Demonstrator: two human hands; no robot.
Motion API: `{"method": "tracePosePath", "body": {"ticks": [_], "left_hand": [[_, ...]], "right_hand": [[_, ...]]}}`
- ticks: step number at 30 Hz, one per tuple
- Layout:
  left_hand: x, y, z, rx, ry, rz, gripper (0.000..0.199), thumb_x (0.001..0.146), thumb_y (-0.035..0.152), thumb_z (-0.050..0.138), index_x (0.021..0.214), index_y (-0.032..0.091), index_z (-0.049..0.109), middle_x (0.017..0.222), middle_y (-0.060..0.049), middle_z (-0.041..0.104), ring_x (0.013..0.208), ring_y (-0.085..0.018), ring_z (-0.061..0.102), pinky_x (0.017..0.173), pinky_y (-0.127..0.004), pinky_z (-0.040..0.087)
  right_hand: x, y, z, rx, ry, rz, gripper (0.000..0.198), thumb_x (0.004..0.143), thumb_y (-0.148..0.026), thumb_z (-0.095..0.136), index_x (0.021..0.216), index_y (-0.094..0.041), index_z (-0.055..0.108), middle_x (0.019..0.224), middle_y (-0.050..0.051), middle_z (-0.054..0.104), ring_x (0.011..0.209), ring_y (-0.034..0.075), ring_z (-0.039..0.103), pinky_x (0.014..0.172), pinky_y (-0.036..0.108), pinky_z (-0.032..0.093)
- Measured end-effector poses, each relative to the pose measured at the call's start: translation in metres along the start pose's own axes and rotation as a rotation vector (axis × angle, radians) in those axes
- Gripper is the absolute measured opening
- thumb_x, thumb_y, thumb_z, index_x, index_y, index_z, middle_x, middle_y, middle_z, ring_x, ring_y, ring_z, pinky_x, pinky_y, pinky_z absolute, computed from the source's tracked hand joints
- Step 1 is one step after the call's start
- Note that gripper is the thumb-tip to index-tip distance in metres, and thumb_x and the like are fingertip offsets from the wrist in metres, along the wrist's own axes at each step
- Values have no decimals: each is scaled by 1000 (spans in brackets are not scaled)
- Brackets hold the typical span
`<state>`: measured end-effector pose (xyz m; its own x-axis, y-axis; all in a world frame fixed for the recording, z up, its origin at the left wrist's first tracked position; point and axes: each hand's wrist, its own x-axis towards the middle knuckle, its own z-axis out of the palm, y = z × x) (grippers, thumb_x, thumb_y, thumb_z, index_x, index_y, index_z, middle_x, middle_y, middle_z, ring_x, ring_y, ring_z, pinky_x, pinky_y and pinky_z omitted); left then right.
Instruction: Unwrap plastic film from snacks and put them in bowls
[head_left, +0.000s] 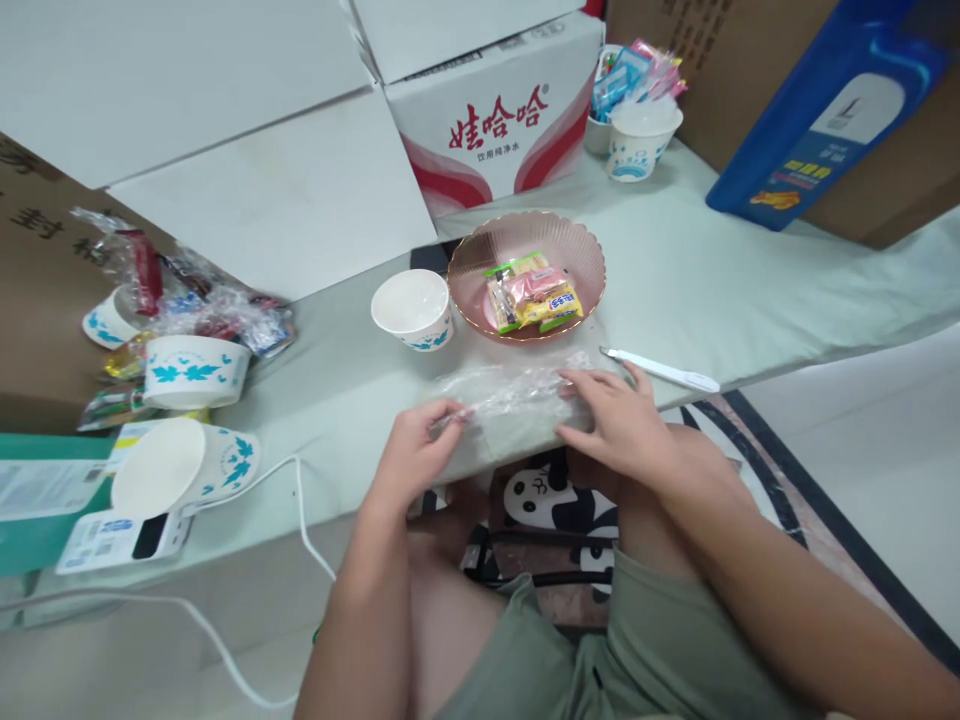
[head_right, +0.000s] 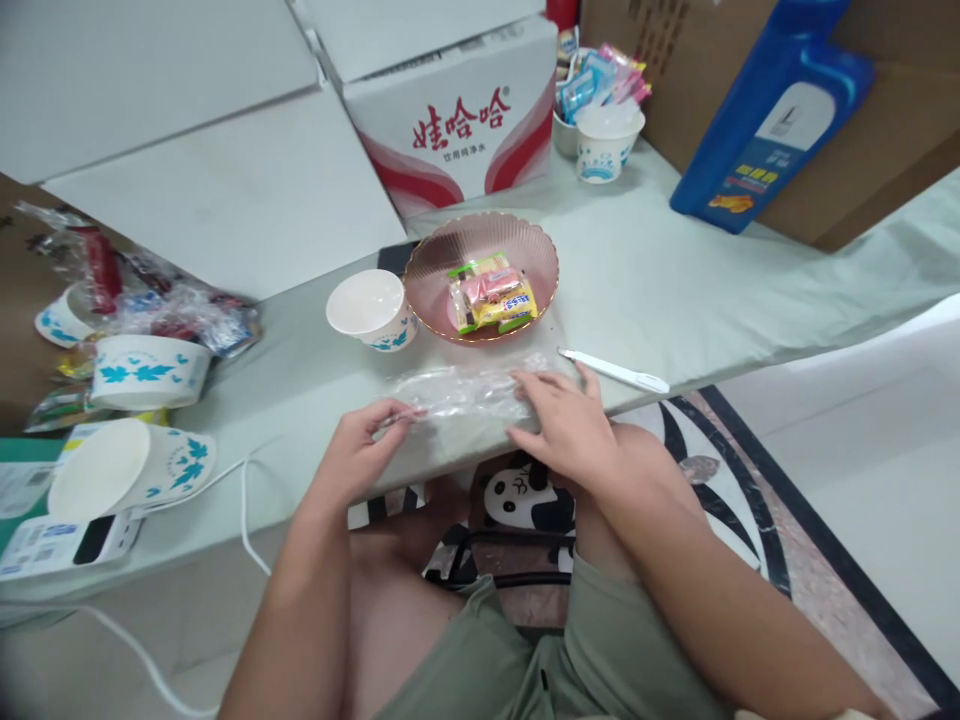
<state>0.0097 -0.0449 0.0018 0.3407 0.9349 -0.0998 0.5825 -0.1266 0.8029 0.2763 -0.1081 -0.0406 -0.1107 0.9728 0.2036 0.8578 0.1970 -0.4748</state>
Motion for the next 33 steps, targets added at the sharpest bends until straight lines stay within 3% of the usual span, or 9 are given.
{"method": "tracePosePath", "body": {"ticks": [5,9,14,17,19,23,28,30,33], "left_hand": [[8,-4,-7,-184,219,-155,14,71,23,55,61,20,64,57,0,63,50,-13,49,52,-23,39],[11,-11,-13,-232,367,-174,13,70,24,56,58,21,59,50,2,52,47,-11,40,47,-22,28],[13,-22,-28,-261,527,-332,12,67,25,54,56,20,57,43,4,42,42,-10,33,43,-23,22],[14,-21,-25,-258,456,-354,12,67,27,56,59,19,60,43,3,46,43,-11,37,44,-22,24],[14,-17,-18,-237,354,-346,13,68,30,59,61,19,62,44,2,50,43,-12,39,44,-22,25],[16,-11,-5,-148,225,-318,13,72,30,60,66,20,62,50,1,56,45,-12,41,47,-23,27],[14,-8,-6,113,557,-274,20,69,25,69,89,23,65,76,-1,65,62,-18,53,62,-27,38],[10,-5,-6,152,648,-110,20,72,24,68,91,23,64,88,-3,65,73,-19,55,73,-29,43],[7,-4,-4,-23,555,34,8,78,27,64,84,22,64,85,-3,64,79,-19,57,81,-30,45]], "right_hand": [[-2,18,-10,46,64,93,13,89,-33,55,87,-25,65,107,6,77,127,36,59,111,70,19],[0,22,-14,153,89,142,16,86,-39,58,80,-24,58,95,5,76,114,33,67,113,66,22],[4,31,-15,351,157,330,23,86,-37,55,71,-27,41,61,0,65,74,25,70,80,43,52],[1,21,-21,242,422,321,11,86,-35,57,82,-27,50,74,4,68,74,25,67,72,40,52],[-4,4,-21,151,560,104,7,86,-30,60,87,-27,54,82,5,69,80,26,67,76,42,52],[-9,-36,-1,125,264,-419,15,88,-24,60,103,-28,63,103,5,76,103,25,69,98,45,50],[-2,-44,29,-33,-139,-253,47,90,-29,60,137,-22,58,145,11,60,135,32,55,112,55,41],[-1,-39,29,-35,-160,-221,42,91,-25,57,132,-23,62,143,12,62,135,32,55,110,56,43],[-3,-35,15,87,-148,-205,25,92,-23,53,108,-25,72,126,9,73,124,33,63,103,56,48]]}}
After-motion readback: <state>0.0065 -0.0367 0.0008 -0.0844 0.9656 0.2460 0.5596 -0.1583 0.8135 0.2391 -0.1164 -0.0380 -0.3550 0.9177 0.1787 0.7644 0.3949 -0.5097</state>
